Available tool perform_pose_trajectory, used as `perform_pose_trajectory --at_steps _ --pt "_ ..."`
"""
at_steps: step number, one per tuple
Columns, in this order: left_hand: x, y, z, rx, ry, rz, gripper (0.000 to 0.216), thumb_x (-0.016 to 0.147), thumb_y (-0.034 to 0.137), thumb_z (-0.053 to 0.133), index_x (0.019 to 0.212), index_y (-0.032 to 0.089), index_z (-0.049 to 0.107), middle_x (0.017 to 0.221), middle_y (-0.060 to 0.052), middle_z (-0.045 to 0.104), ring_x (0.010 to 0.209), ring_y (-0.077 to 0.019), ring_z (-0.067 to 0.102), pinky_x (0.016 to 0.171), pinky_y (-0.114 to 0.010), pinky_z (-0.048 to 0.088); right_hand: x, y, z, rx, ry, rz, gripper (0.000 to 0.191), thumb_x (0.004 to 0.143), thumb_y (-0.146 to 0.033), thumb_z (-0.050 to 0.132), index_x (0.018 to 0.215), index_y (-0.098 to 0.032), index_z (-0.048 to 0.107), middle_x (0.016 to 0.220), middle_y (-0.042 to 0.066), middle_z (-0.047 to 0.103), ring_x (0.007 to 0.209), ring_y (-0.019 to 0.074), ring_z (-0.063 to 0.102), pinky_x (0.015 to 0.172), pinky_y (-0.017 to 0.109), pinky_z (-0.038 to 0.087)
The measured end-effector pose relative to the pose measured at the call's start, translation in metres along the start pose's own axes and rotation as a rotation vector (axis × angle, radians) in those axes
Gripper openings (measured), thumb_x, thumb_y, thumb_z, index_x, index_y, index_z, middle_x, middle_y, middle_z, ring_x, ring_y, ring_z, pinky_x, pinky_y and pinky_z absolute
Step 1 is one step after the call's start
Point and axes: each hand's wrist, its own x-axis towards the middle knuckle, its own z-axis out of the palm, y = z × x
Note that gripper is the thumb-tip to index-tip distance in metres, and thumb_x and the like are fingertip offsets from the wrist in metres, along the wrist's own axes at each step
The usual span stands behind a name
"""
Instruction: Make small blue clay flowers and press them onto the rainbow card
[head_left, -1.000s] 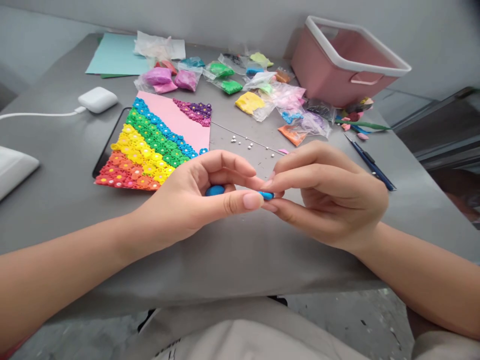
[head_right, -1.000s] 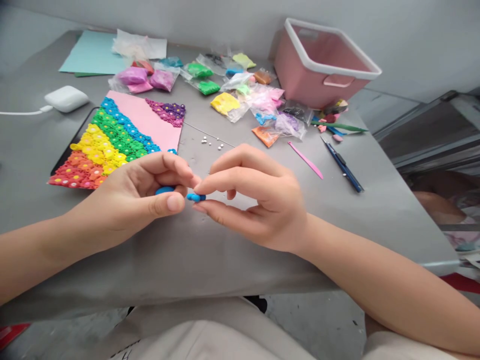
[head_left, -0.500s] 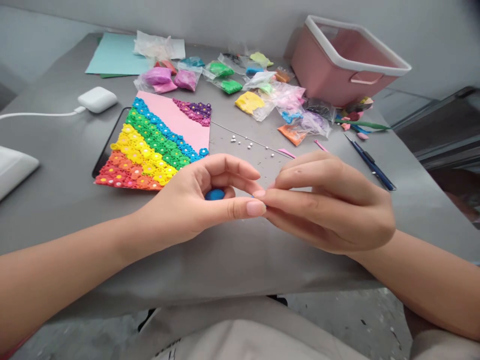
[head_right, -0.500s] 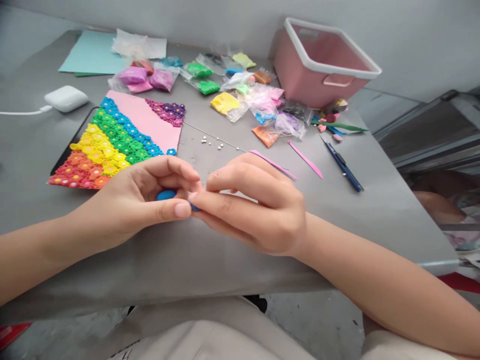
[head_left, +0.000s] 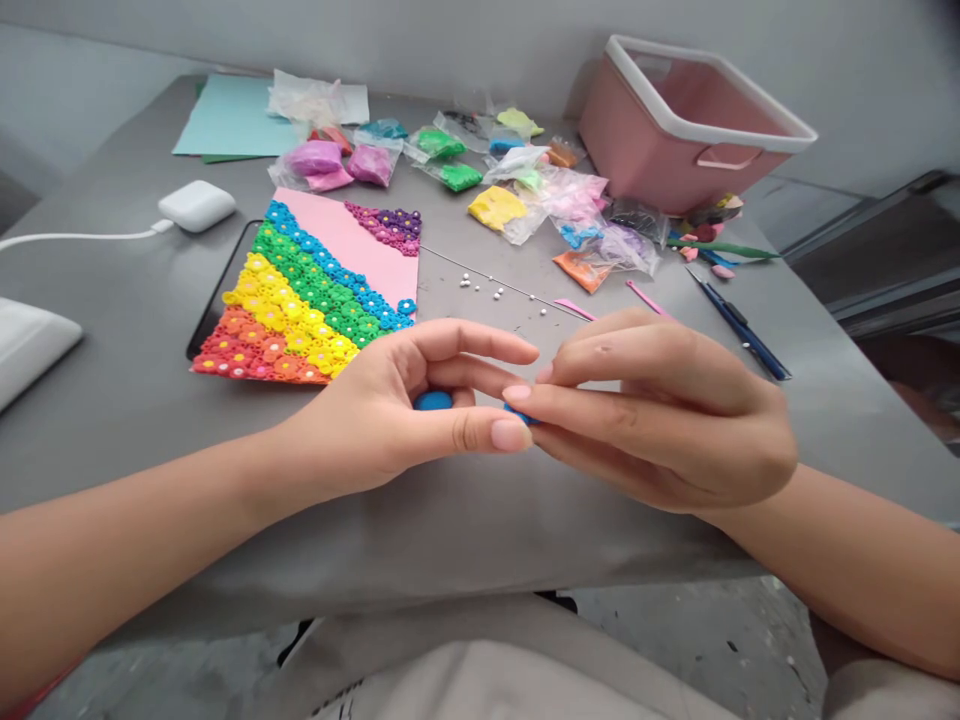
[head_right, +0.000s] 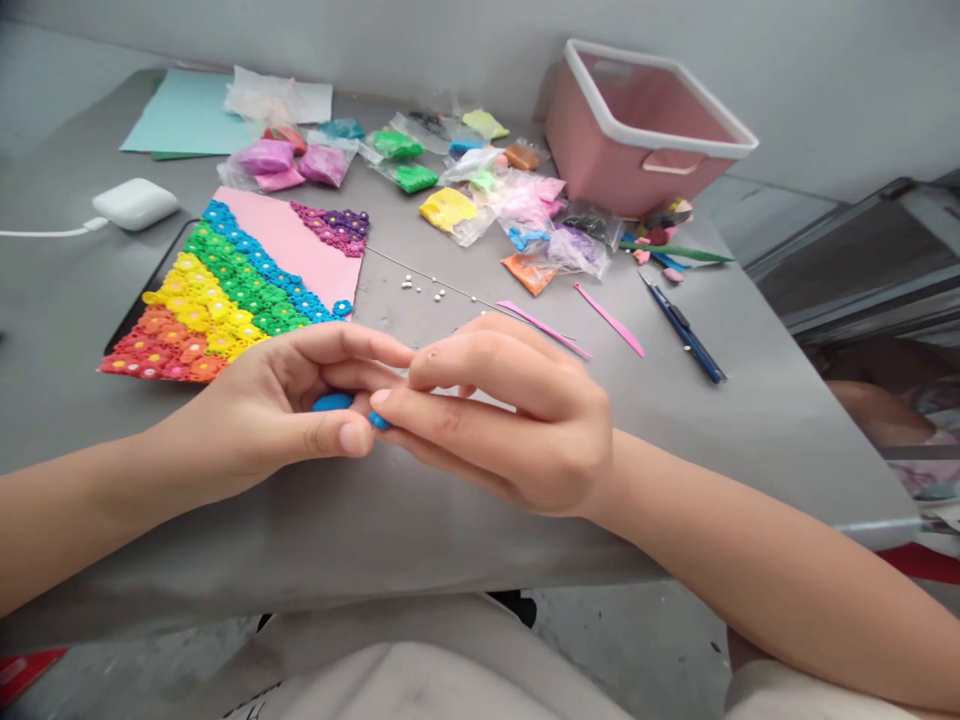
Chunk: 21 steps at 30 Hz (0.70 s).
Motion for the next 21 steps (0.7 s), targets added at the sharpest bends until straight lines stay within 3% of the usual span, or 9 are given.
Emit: perform_pose_trajectory --at_steps 3,6,12,18,21 --pt "-0.0007 0.0012 0.0000 -0.033 -0.081 -0.013 0.032 0.085 0.025 0.081 0.115 0.024 0.074 0.108 -0.002 0.082 0.105 -0.0189 0.077 0.088 -0.021 0.062 0.0001 -0.0009 -0.0027 0.027 0.017 0.002 0.019 0.085 -0.007 0.071 0.100 -0.019 0.073 0.090 0.002 0.069 0.067 0.0125 0.067 0.062 0.030 0.059" --pt "-0.0011 0.0019 0.0006 -0.039 -0.085 -0.016 0.028 0.086 0.026 0.080 0.114 0.025 0.075 0.107 -0.002 0.082 0.105 -0.0198 0.077 0.090 -0.024 0.062 0.0019 -0.0032 -0.0059 0.029 -0.044 0.024 0.018 0.089 -0.010 0.069 0.098 -0.025 0.074 0.090 0.001 0.069 0.071 0.0122 0.068 0.066 0.028 0.060" --pt "-0.0013 0.0003 0.0007 0.029 0.016 0.017 0.035 0.072 0.021 0.090 0.104 0.023 0.075 0.096 -0.001 0.081 0.093 -0.0186 0.077 0.077 -0.022 0.063 0.0025 -0.0048 -0.0005 -0.010 -0.018 -0.008 0.009 0.092 -0.015 0.067 0.092 -0.020 0.074 0.089 0.004 0.070 0.071 0.0125 0.068 0.066 0.028 0.062" --pt "-0.0012 0.0021 0.0023 0.004 -0.035 -0.015 0.027 0.081 0.025 0.084 0.107 0.024 0.076 0.099 -0.001 0.082 0.098 -0.0193 0.078 0.084 -0.024 0.063 0.0008 -0.0011 0.0024 -0.002 0.047 -0.054 0.008 0.090 -0.012 0.069 0.091 -0.017 0.075 0.086 0.005 0.069 0.073 0.0142 0.067 0.066 0.030 0.063" --pt "-0.0008 0.0022 0.0031 0.030 0.006 0.013 0.028 0.078 0.023 0.086 0.105 0.024 0.076 0.096 0.000 0.082 0.092 -0.0175 0.078 0.079 -0.021 0.063 0.0023 -0.0011 0.0013 -0.034 0.043 -0.063 0.008 0.091 -0.015 0.069 0.094 -0.014 0.076 0.087 0.007 0.069 0.076 0.0153 0.066 0.069 0.031 0.063"
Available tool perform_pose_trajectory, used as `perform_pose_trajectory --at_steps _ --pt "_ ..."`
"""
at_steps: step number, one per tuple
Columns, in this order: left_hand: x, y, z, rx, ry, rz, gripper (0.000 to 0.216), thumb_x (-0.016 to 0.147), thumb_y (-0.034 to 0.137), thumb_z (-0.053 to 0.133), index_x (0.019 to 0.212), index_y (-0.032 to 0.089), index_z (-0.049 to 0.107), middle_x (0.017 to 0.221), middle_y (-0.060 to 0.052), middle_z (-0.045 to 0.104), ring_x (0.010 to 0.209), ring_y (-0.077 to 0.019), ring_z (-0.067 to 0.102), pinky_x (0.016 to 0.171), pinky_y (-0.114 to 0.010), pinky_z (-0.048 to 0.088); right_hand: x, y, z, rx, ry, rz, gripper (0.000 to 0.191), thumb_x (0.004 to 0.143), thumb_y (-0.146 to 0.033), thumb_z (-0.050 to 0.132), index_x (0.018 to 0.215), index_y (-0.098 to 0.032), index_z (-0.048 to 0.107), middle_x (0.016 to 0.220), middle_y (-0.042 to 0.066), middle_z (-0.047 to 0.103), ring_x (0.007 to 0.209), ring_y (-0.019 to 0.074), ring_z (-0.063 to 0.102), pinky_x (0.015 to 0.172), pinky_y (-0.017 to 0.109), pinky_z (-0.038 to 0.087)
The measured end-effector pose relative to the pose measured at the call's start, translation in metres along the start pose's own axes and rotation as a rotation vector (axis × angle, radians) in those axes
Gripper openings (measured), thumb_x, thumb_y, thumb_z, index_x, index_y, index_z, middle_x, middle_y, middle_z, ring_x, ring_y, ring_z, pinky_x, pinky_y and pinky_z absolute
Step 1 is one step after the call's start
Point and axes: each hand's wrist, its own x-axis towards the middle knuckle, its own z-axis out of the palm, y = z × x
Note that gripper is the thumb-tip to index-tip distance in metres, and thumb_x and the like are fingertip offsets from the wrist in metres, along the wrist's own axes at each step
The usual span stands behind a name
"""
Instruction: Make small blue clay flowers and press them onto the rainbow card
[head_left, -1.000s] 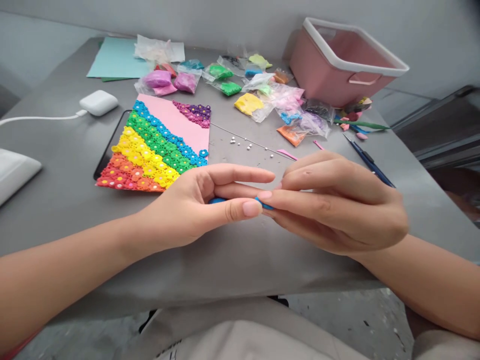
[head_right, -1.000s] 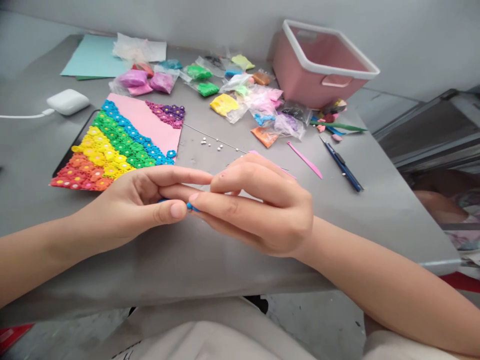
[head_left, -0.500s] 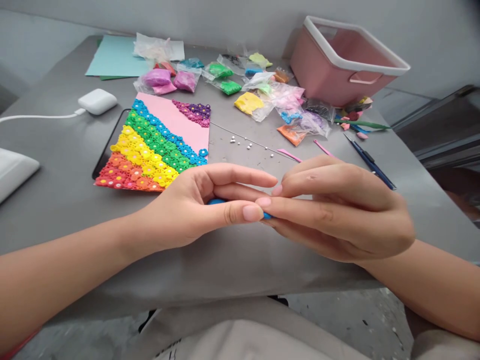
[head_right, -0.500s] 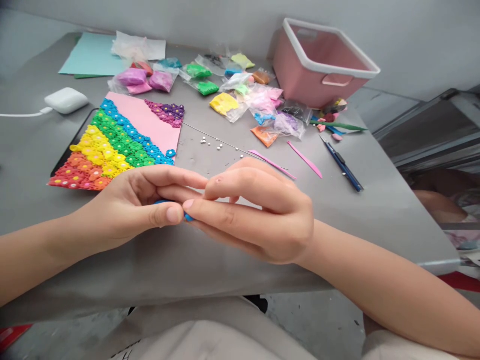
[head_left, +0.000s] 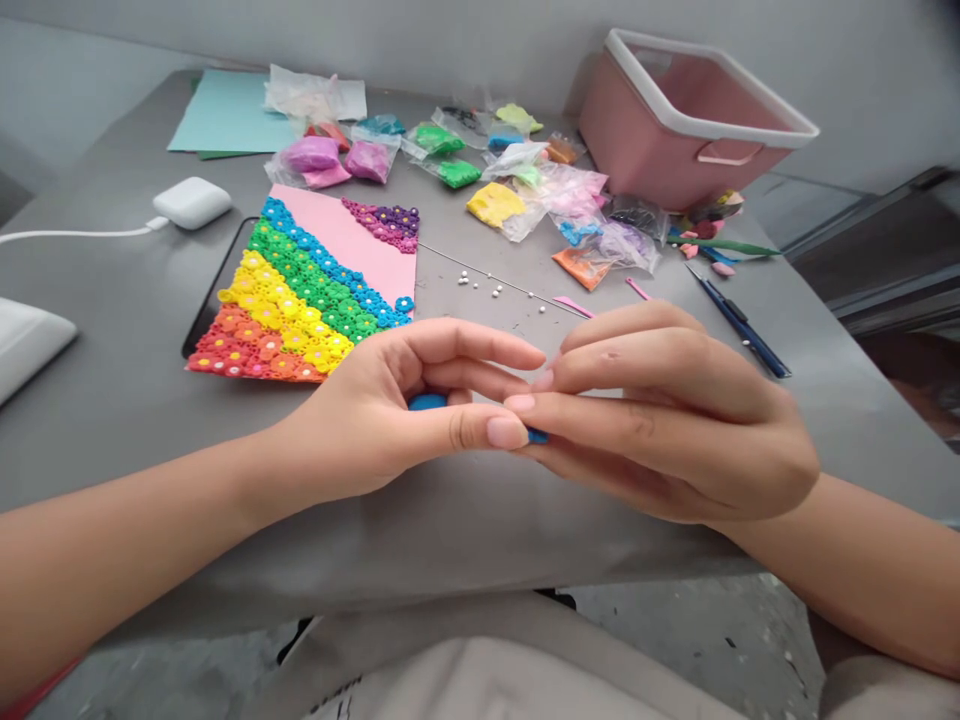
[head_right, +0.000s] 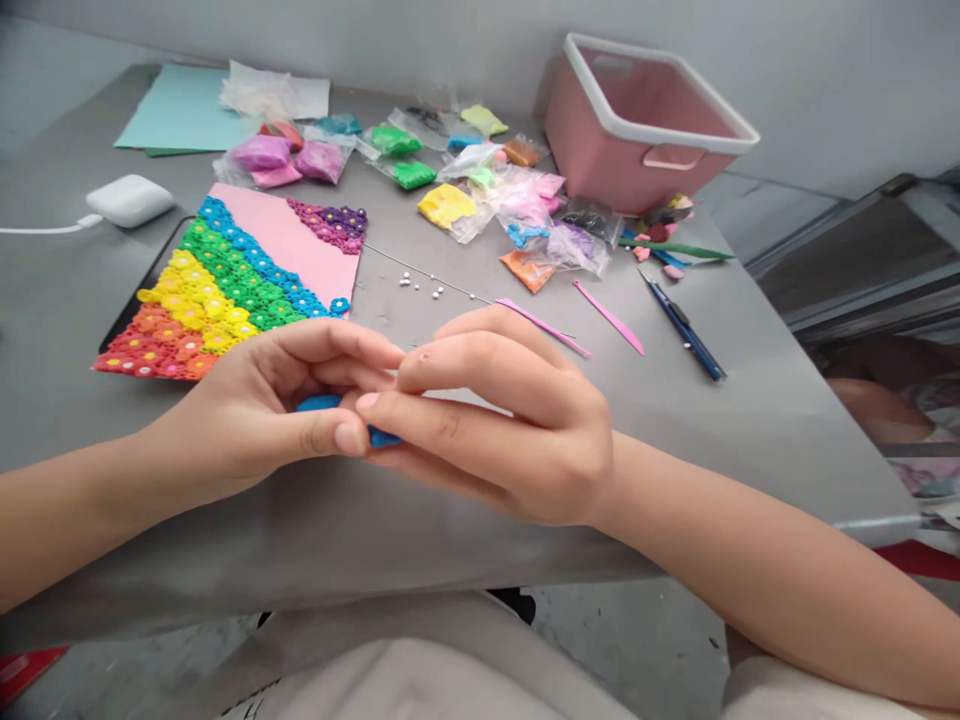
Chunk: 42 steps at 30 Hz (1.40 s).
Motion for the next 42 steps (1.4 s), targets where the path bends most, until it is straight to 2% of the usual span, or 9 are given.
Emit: perform_pose_trajectory --at_steps 4,7,10,16,22,27,31,36,42 --pt "-0.001 -0.001 -0.002 0.032 0.014 0.015 0.038 0.072 0.020 0.090 0.107 0.025 0.076 0.100 -0.001 0.081 0.090 -0.0176 0.077 0.072 -0.019 0.062 0.001 0.000 -0.003 0.006 -0.061 0.016 0.009 0.093 -0.017 0.067 0.095 -0.019 0.075 0.088 0.005 0.071 0.080 0.0161 0.068 0.071 0.032 0.063" --pt "-0.002 -0.001 -0.002 0.007 -0.051 -0.013 0.037 0.078 0.024 0.086 0.114 0.027 0.076 0.102 -0.001 0.082 0.097 -0.0208 0.078 0.081 -0.024 0.063 0.001 0.001 -0.005 -0.013 -0.081 0.019 0.009 0.093 -0.019 0.067 0.093 -0.024 0.075 0.087 0.002 0.072 0.078 0.0147 0.069 0.070 0.030 0.063" --pt "-0.002 0.000 0.000 0.017 -0.043 -0.034 0.036 0.081 0.028 0.084 0.116 0.027 0.076 0.099 -0.002 0.082 0.098 -0.0237 0.078 0.085 -0.030 0.064 0.001 0.000 -0.005 -0.053 -0.056 0.045 0.011 0.096 -0.024 0.065 0.091 -0.026 0.074 0.085 0.001 0.072 0.081 0.0142 0.068 0.072 0.029 0.063" --pt "0.000 0.000 0.000 0.042 0.015 -0.017 0.042 0.069 0.024 0.092 0.108 0.023 0.075 0.094 -0.002 0.082 0.090 -0.0217 0.078 0.075 -0.024 0.064 0.000 -0.003 0.000 -0.025 -0.047 0.038 0.010 0.096 -0.022 0.065 0.095 -0.022 0.074 0.087 0.003 0.073 0.081 0.0161 0.068 0.072 0.033 0.064" --pt "-0.002 0.000 -0.001 -0.010 -0.051 -0.062 0.042 0.079 0.023 0.084 0.120 0.028 0.075 0.099 0.000 0.082 0.095 -0.0207 0.078 0.083 -0.026 0.064 0.000 -0.001 -0.006 0.006 -0.057 0.017 0.013 0.096 -0.019 0.063 0.095 -0.018 0.076 0.085 0.006 0.072 0.082 0.0178 0.068 0.073 0.033 0.064" --pt "-0.001 0.001 0.000 0.078 0.001 -0.023 0.049 0.071 0.023 0.090 0.117 0.026 0.075 0.093 0.000 0.082 0.081 -0.0172 0.076 0.068 -0.021 0.060 0.007 -0.005 -0.019 -0.084 -0.269 0.004 0.006 0.093 -0.022 0.070 0.095 -0.023 0.075 0.091 0.004 0.075 0.092 0.0180 0.071 0.076 0.030 0.066" --pt "-0.001 0.000 0.000 0.080 -0.024 -0.032 0.051 0.070 0.026 0.091 0.117 0.025 0.075 0.094 -0.002 0.082 0.080 -0.0178 0.075 0.065 -0.021 0.059 0.009 -0.010 -0.024 -0.089 -0.276 0.013 0.006 0.089 -0.019 0.075 0.092 -0.023 0.076 0.092 0.003 0.075 0.094 0.0180 0.073 0.080 0.027 0.066" --pt "-0.002 0.000 0.001 -0.034 -0.065 -0.101 0.047 0.079 0.034 0.084 0.124 0.029 0.073 0.097 -0.002 0.082 0.078 -0.0187 0.075 0.048 -0.018 0.052 0.008 -0.007 -0.024 -0.088 -0.265 -0.007 0.006 0.093 -0.020 0.070 0.093 -0.024 0.075 0.094 0.002 0.076 0.091 0.0178 0.073 0.076 0.029 0.067" --pt "-0.001 0.001 0.000 -0.015 -0.048 -0.078 0.054 0.069 0.021 0.090 0.120 0.030 0.073 0.092 0.002 0.081 0.057 -0.0098 0.066 0.050 -0.017 0.055 0.010 -0.010 -0.024 -0.160 -0.255 -0.012 0.007 0.092 -0.020 0.072 0.092 -0.026 0.075 0.095 0.001 0.077 0.093 0.0162 0.073 0.080 0.026 0.066"
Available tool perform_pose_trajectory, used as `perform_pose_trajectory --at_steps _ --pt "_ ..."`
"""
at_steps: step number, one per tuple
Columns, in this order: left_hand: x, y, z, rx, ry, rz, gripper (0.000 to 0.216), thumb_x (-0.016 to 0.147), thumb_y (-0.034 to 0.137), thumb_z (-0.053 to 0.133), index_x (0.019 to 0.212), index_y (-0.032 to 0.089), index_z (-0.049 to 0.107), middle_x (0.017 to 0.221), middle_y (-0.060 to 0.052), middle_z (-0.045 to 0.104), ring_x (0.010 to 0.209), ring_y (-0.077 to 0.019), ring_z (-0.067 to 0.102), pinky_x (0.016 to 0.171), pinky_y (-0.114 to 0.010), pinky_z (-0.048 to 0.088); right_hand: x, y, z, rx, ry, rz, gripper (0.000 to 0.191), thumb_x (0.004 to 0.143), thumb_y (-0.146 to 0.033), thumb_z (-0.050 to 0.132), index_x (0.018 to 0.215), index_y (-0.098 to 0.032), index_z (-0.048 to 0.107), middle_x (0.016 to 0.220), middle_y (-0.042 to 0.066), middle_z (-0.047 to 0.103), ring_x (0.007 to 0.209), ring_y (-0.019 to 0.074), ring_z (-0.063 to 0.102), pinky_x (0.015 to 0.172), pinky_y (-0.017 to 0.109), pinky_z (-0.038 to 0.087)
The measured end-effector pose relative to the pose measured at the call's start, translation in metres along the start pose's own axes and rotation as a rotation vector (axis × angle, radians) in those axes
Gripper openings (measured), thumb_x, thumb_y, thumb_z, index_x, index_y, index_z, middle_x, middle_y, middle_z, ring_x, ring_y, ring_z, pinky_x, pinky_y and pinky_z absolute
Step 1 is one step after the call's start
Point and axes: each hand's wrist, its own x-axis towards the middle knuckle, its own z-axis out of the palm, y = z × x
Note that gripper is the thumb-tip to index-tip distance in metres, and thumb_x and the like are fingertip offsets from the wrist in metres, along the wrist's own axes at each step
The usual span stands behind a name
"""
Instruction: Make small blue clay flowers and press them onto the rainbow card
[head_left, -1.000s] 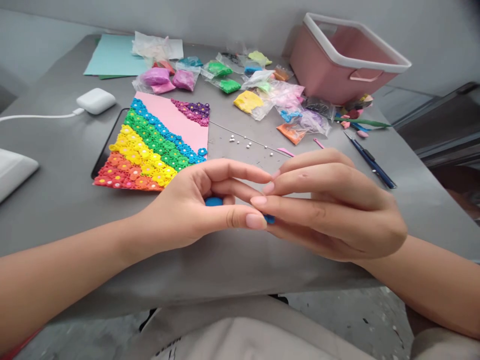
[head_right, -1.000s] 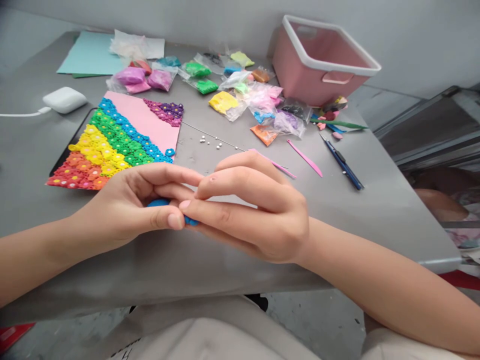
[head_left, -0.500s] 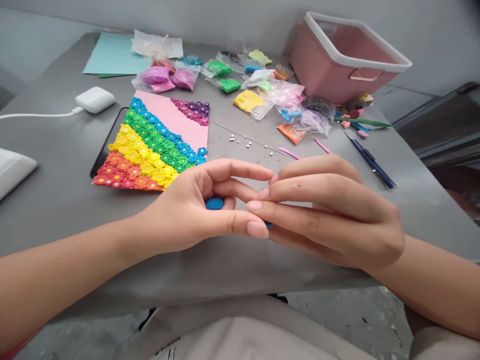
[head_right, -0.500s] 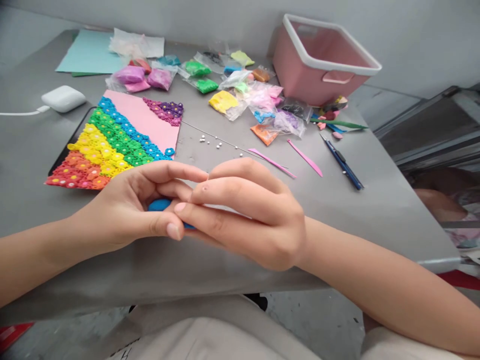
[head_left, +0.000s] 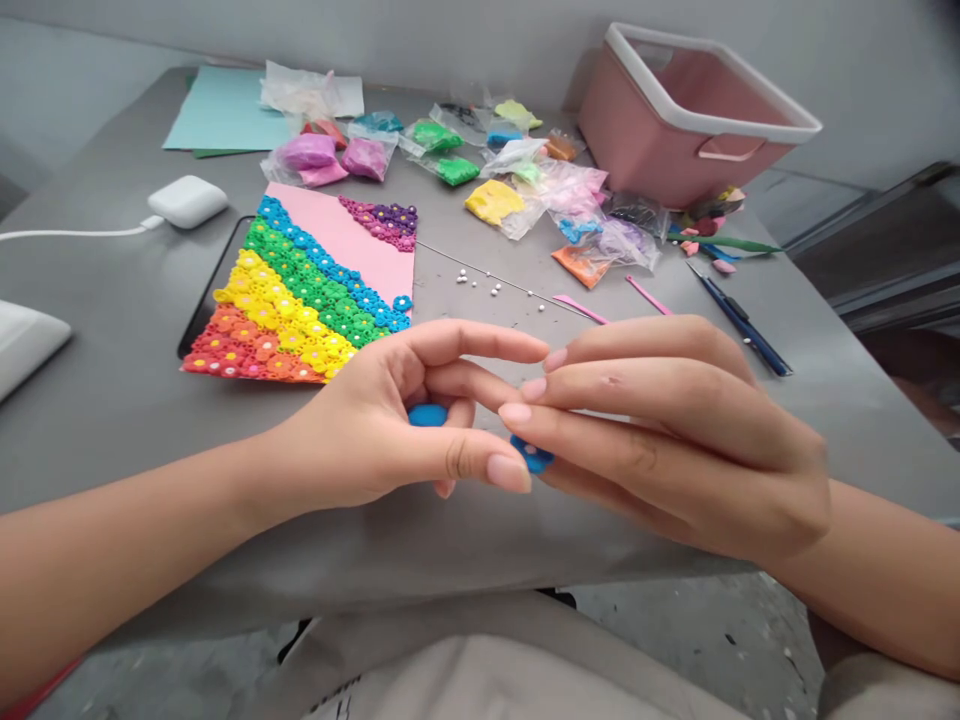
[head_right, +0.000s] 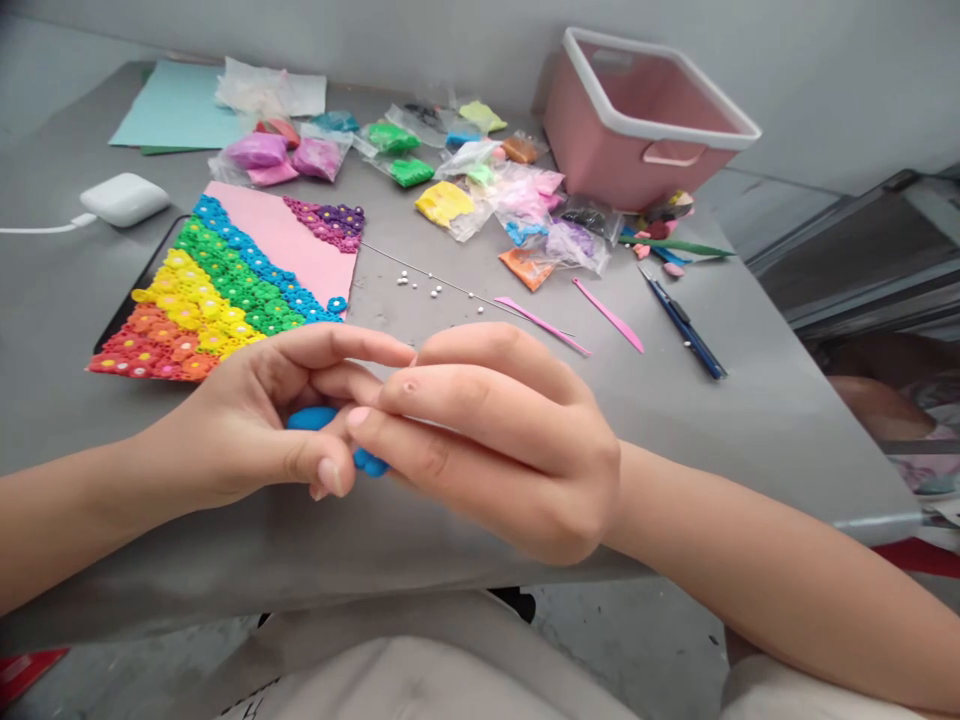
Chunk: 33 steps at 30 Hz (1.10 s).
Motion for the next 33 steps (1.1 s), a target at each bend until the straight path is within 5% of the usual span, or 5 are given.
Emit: perform_pose_trajectory --at_steps 9,33 --pt "-0.0002 0.0005 0.0004 -0.012 -0.028 0.002 0.054 0.071 0.019 0.089 0.121 0.028 0.070 0.084 0.004 0.078 0.056 -0.0078 0.065 0.057 -0.017 0.057 -0.0021 0.0014 0.0013 0.058 -0.011 -0.007 0.014 0.096 -0.022 0.067 0.104 -0.016 0.075 0.094 0.007 0.076 0.099 0.0184 0.072 0.086 0.029 0.067" --pt "-0.0007 0.0001 0.0037 0.040 0.019 0.032 0.056 0.073 0.021 0.087 0.124 0.029 0.065 0.089 0.006 0.078 0.053 -0.0038 0.060 0.053 -0.014 0.055 -0.0006 0.0012 -0.0004 0.016 -0.025 -0.006 0.008 0.096 -0.024 0.067 0.097 -0.026 0.075 0.097 0.001 0.078 0.096 0.0179 0.074 0.079 0.028 0.067"
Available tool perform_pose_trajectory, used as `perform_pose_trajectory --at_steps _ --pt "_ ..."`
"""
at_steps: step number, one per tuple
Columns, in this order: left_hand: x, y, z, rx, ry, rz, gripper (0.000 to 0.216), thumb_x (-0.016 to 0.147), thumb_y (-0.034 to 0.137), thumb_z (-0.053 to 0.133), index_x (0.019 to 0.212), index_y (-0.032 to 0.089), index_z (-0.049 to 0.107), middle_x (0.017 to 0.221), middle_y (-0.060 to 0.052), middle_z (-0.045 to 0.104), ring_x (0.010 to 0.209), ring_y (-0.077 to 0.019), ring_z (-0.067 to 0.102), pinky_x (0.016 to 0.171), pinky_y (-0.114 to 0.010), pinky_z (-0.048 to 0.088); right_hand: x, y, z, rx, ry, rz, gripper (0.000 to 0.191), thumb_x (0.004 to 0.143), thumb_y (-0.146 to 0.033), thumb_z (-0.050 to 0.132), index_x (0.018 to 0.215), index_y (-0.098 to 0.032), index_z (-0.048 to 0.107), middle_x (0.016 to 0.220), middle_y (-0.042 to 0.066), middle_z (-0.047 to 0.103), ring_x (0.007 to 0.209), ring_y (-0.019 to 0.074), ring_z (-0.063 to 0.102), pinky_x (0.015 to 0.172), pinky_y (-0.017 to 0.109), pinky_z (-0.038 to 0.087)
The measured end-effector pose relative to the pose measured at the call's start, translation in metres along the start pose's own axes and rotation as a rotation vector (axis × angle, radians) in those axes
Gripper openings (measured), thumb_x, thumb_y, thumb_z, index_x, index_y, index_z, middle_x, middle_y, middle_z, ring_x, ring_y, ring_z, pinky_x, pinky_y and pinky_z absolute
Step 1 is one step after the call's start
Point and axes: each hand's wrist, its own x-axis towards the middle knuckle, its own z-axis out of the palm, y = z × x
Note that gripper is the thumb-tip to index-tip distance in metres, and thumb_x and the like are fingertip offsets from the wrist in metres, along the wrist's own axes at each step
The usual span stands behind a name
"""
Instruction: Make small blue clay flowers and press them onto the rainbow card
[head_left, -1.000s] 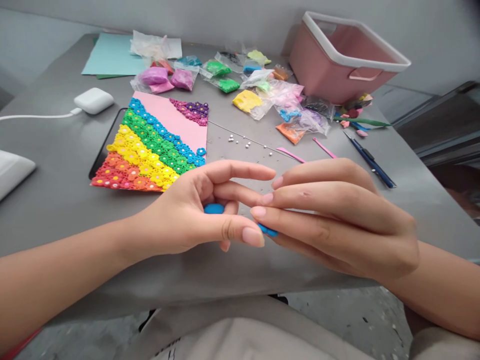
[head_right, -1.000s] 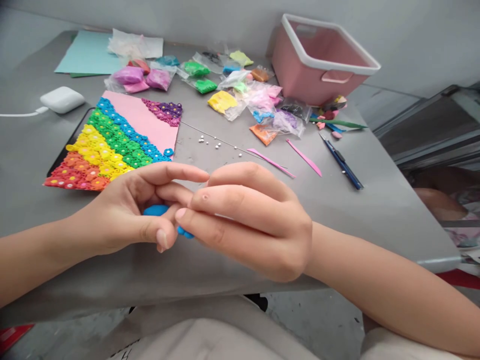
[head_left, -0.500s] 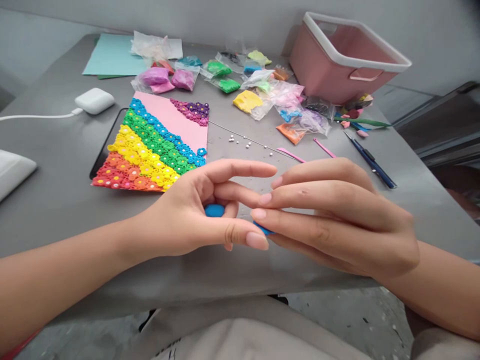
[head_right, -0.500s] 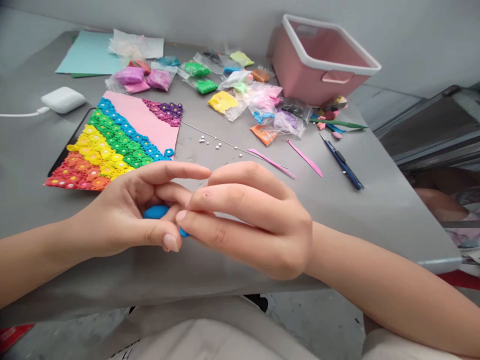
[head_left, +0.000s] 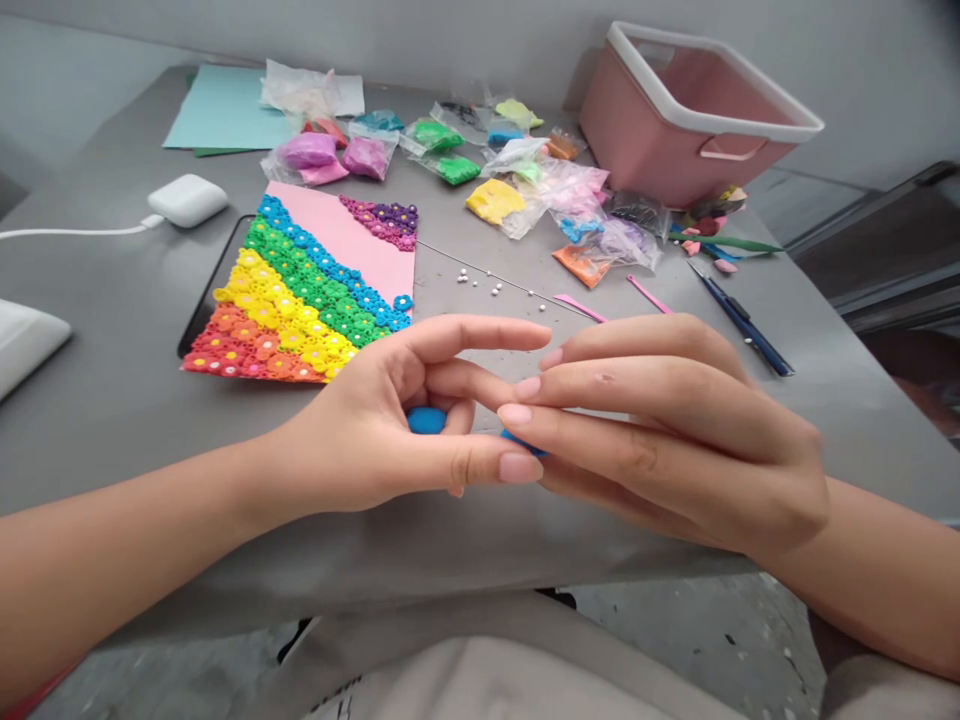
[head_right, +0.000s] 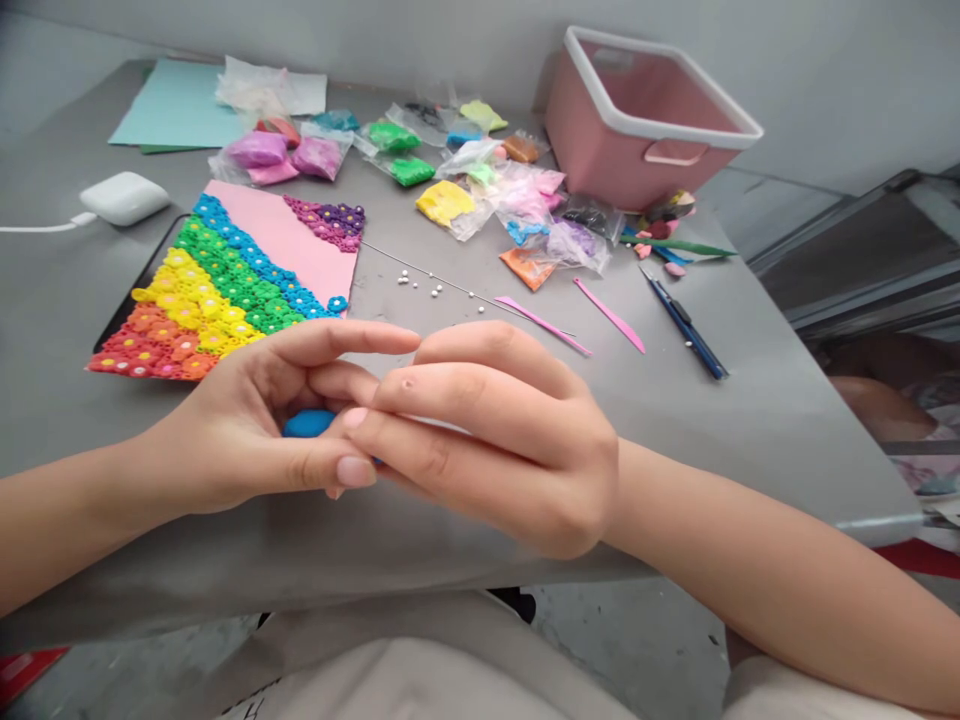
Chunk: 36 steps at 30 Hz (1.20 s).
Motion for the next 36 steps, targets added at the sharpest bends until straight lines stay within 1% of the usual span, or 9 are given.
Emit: perform_pose_trajectory --at_steps 4,8,16,20,23,26,28,32,36 --pt "0.001 0.000 0.000 -0.036 0.002 0.002 0.056 0.069 0.017 0.090 0.118 0.028 0.067 0.089 0.006 0.078 0.054 -0.0035 0.060 0.055 -0.014 0.056 0.000 0.001 -0.001 0.054 0.006 0.029 0.010 0.096 -0.023 0.067 0.094 -0.028 0.075 0.096 0.000 0.078 0.096 0.0179 0.074 0.079 0.029 0.067" --pt "0.001 0.001 0.001 -0.121 -0.059 -0.037 0.048 0.076 0.019 0.085 0.120 0.029 0.068 0.086 0.006 0.078 0.056 -0.0060 0.063 0.052 -0.015 0.058 -0.001 0.004 0.000 0.117 0.013 0.026 0.013 0.098 -0.022 0.064 0.094 -0.024 0.076 0.094 0.003 0.078 0.093 0.0171 0.073 0.080 0.030 0.066" --pt "0.004 0.000 -0.003 -0.050 -0.046 -0.016 0.051 0.070 0.019 0.090 0.116 0.025 0.069 0.088 0.005 0.078 0.052 -0.0039 0.061 0.054 -0.013 0.058 0.000 0.005 0.002 0.141 0.024 0.027 0.012 0.097 -0.023 0.064 0.094 -0.023 0.076 0.094 0.003 0.078 0.094 0.0175 0.072 0.082 0.031 0.066" --pt "0.002 0.002 -0.002 -0.093 -0.079 -0.051 0.050 0.075 0.021 0.087 0.121 0.025 0.068 0.087 0.003 0.078 0.056 -0.0068 0.065 0.052 -0.015 0.058 -0.001 0.003 -0.001 0.109 -0.003 0.042 0.016 0.100 -0.022 0.060 0.097 -0.024 0.075 0.092 0.003 0.077 0.098 0.0157 0.071 0.084 0.028 0.065" --pt "0.001 0.003 0.000 -0.090 -0.052 -0.057 0.050 0.074 0.018 0.087 0.120 0.025 0.068 0.086 0.003 0.078 0.054 -0.0062 0.064 0.052 -0.014 0.058 -0.002 0.004 0.000 0.117 -0.012 0.063 0.015 0.100 -0.026 0.060 0.098 -0.027 0.075 0.094 0.001 0.077 0.099 0.0151 0.071 0.085 0.028 0.065" --pt "0.002 0.003 0.001 -0.093 -0.020 -0.065 0.054 0.070 0.015 0.089 0.118 0.025 0.068 0.084 0.004 0.077 0.054 -0.0065 0.063 0.052 -0.016 0.059 -0.003 0.005 0.005 0.138 -0.009 0.025 0.011 0.097 -0.026 0.065 0.098 -0.023 0.075 0.097 0.005 0.078 0.098 0.0186 0.072 0.084 0.031 0.066" --pt "0.003 0.003 0.002 -0.107 -0.021 -0.077 0.052 0.070 0.018 0.089 0.117 0.024 0.069 0.081 0.003 0.076 0.056 -0.0088 0.065 0.050 -0.017 0.059 -0.004 0.005 0.010 0.157 0.027 0.030 0.008 0.094 -0.023 0.068 0.097 -0.022 0.075 0.099 0.007 0.079 0.096 0.0208 0.073 0.082 0.035 0.066" --pt "0.004 0.004 0.003 -0.091 -0.003 -0.081 0.053 0.075 0.032 0.088 0.123 0.022 0.068 0.075 0.001 0.075 0.062 -0.0145 0.071 0.047 -0.018 0.057 -0.004 0.004 0.018 0.197 0.080 0.118 0.014 0.088 -0.016 0.072 0.094 -0.029 0.072 0.100 0.001 0.080 0.091 0.0195 0.073 0.081 0.037 0.065" --pt "0.003 0.002 0.003 -0.025 0.041 -0.058 0.060 0.081 0.042 0.082 0.134 0.021 0.063 0.063 0.003 0.071 0.056 -0.0143 0.069 0.046 -0.019 0.056 0.000 0.004 0.021 0.213 0.102 0.152 0.016 0.087 -0.023 0.076 0.101 -0.026 0.070 0.098 0.003 0.080 0.091 0.0187 0.073 0.082 0.035 0.063"
